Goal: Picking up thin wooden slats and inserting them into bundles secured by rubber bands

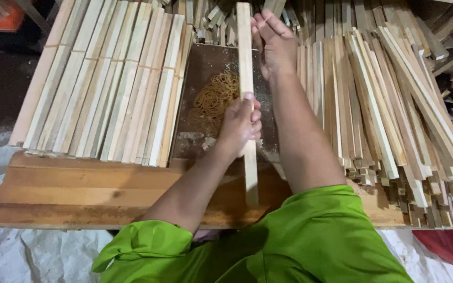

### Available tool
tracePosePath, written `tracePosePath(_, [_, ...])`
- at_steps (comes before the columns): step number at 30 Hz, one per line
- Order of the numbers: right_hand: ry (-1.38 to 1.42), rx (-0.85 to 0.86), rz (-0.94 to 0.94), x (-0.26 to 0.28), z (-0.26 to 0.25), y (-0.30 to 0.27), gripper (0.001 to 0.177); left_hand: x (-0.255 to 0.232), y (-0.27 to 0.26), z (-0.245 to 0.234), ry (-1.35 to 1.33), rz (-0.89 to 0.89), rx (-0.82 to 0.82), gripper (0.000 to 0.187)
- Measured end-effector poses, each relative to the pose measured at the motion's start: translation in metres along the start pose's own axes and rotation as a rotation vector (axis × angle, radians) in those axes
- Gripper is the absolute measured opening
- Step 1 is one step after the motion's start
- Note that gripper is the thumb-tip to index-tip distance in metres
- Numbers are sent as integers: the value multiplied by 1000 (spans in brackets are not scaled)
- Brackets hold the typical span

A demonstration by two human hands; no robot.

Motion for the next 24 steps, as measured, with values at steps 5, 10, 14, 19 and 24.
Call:
tracePosePath(5, [-717, -16, -45, 29, 3, 26, 34, -6, -13, 9, 167, -108, 26, 37])
tracePosePath(10, [-853, 176, -93, 43, 7, 28, 12, 12, -6, 5, 145, -168, 59, 37])
tracePosePath(14, [-514, 139, 87, 33, -3, 21, 6, 12, -15, 13, 152, -178, 114, 38])
tracePosePath(19, [-641, 44, 148, 23, 0, -23, 32, 9, -13, 13, 76, -202, 99, 36])
tracePosePath(24, [-356, 486, 360, -19, -15, -57, 25, -3, -6, 6, 154, -124, 22, 41])
Point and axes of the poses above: each hand's wrist, its own y-axis towards the middle knuckle, its own z-axis out of the palm, x = y × z, the point moved 4 cm from there along y, towards the middle knuckle, and after that the axes turned 10 degrees about -y, right-handed, at the moved point
